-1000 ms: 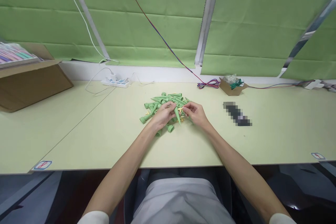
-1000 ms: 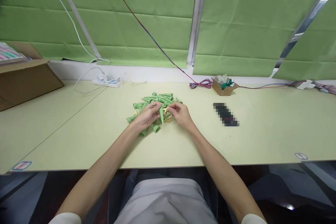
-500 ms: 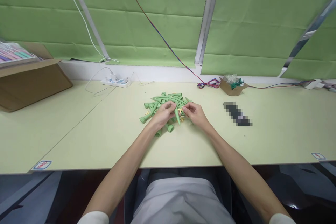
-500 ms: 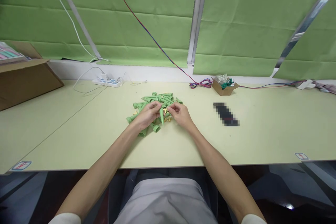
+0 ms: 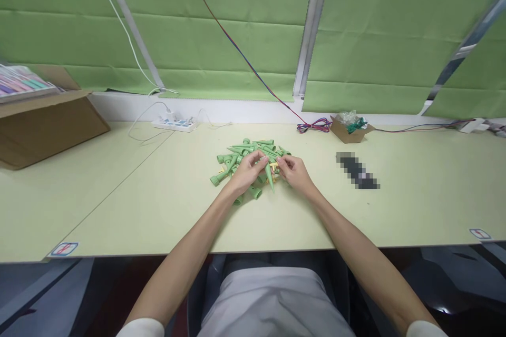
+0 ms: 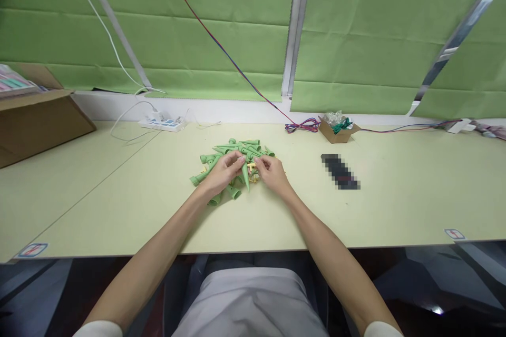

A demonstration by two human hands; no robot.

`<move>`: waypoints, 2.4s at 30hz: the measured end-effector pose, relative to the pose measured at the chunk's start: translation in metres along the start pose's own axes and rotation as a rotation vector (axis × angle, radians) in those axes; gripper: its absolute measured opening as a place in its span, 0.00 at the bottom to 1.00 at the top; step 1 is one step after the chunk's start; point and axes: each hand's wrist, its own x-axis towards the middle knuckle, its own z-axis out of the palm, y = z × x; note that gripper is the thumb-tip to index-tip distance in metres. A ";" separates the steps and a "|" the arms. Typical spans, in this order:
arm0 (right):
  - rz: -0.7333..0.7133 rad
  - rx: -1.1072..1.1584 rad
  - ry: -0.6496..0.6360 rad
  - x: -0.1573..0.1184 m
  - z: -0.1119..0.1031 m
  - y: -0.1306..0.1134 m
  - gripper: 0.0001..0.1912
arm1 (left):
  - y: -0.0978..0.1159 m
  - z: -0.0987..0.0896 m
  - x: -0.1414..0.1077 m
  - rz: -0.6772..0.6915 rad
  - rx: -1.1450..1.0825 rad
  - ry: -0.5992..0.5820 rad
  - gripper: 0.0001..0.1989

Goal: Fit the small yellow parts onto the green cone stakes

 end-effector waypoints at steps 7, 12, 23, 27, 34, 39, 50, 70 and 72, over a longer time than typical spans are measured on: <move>0.046 -0.037 0.037 0.001 0.000 0.002 0.30 | 0.002 0.002 -0.001 0.053 0.058 -0.020 0.19; 0.045 0.027 -0.043 0.003 -0.005 -0.007 0.28 | -0.006 -0.002 0.004 0.019 -0.038 -0.034 0.19; 0.025 -0.023 -0.154 0.003 -0.009 -0.009 0.28 | 0.000 -0.001 0.000 0.019 -0.002 -0.023 0.20; 0.046 -0.069 -0.157 0.003 -0.009 -0.005 0.31 | 0.003 0.001 -0.002 0.010 0.011 -0.039 0.19; 0.053 0.021 -0.128 0.004 -0.009 -0.009 0.26 | -0.003 -0.002 0.003 0.009 -0.029 -0.023 0.19; 0.044 0.106 -0.140 0.004 -0.010 -0.013 0.25 | -0.003 -0.002 0.003 0.002 -0.045 -0.017 0.20; 0.111 -0.031 -0.153 0.003 -0.007 -0.002 0.34 | 0.004 0.003 -0.003 0.010 0.034 -0.053 0.20; 0.038 0.042 -0.198 0.004 -0.010 -0.005 0.28 | -0.002 -0.002 0.002 0.014 0.001 -0.019 0.21; 0.045 0.027 -0.212 0.004 -0.010 -0.005 0.30 | -0.001 -0.002 0.001 0.013 0.014 -0.041 0.21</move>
